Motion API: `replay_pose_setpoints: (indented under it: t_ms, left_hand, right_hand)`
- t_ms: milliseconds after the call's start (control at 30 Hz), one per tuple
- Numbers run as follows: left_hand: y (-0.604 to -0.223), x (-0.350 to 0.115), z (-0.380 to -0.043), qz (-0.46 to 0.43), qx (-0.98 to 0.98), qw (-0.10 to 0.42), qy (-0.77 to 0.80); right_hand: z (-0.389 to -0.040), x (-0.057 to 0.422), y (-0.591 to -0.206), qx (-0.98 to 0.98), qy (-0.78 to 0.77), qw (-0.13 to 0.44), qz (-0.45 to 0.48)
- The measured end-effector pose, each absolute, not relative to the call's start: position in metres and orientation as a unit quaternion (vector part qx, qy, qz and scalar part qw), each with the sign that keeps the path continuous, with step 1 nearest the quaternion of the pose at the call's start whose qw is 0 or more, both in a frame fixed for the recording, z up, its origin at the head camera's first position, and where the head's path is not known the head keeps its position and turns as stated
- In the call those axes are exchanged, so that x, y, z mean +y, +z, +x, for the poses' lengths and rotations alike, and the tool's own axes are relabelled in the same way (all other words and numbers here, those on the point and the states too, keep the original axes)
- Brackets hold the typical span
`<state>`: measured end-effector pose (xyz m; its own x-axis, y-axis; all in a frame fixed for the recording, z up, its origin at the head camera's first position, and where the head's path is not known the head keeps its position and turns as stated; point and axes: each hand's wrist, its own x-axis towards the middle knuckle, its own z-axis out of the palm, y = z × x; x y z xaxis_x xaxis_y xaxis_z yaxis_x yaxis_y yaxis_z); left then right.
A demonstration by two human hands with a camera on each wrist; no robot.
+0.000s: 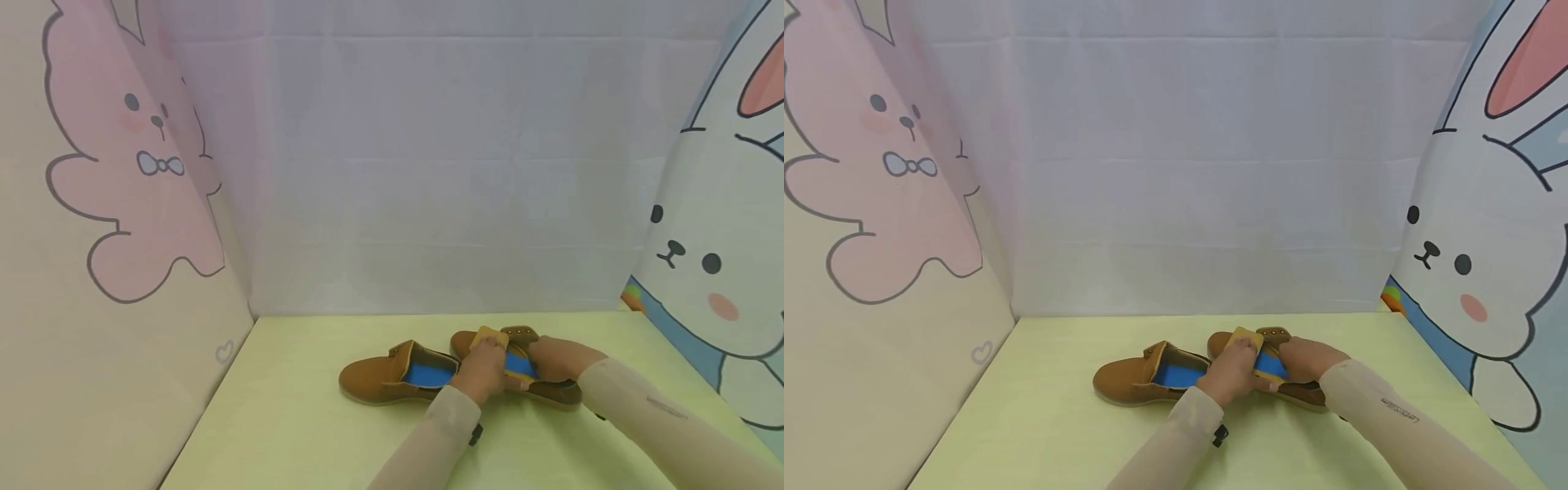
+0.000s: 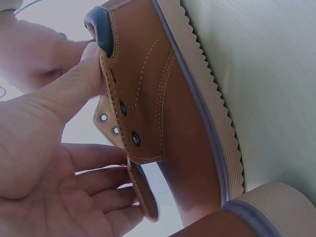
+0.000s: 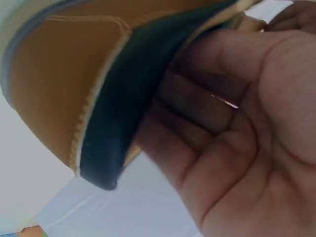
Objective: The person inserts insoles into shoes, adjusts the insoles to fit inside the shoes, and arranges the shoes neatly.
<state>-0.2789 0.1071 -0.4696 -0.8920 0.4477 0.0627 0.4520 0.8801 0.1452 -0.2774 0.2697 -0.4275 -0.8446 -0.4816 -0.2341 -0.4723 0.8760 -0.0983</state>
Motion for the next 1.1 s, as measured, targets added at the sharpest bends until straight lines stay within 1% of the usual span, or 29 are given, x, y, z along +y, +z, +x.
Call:
replay_pose_setpoints:
  t_ms: [167,300,467,600,733,967,1100]
  left_hand:
    - [-0.470,0.106,-0.274,-0.250,-0.964,0.090,-0.033]
    - [-0.470,0.107,-0.273,-0.241,-0.963,0.118,-0.032]
    - [-0.474,0.106,-0.272,-0.225,-0.960,0.153,-0.060]
    - [-0.477,0.105,-0.270,-0.230,-0.953,0.181,-0.084]
    - [-0.479,0.105,-0.267,-0.224,-0.950,0.181,-0.117]
    - [-0.478,0.106,-0.264,-0.182,-0.962,0.129,-0.158]
    - [-0.478,0.107,-0.265,-0.171,-0.964,0.110,-0.170]
  right_hand:
    - [-0.288,0.275,-0.423,0.955,-0.068,0.075,-0.277]
    - [-0.294,0.280,-0.420,0.953,-0.086,0.031,-0.289]
    - [-0.294,0.280,-0.419,0.952,-0.121,0.031,-0.281]
    - [-0.295,0.281,-0.422,0.950,-0.137,0.014,-0.279]
    - [-0.298,0.282,-0.425,0.951,-0.141,-0.003,-0.276]
    - [-0.298,0.279,-0.424,0.953,-0.148,-0.043,-0.259]
    - [-0.297,0.275,-0.421,0.953,-0.176,-0.058,-0.239]
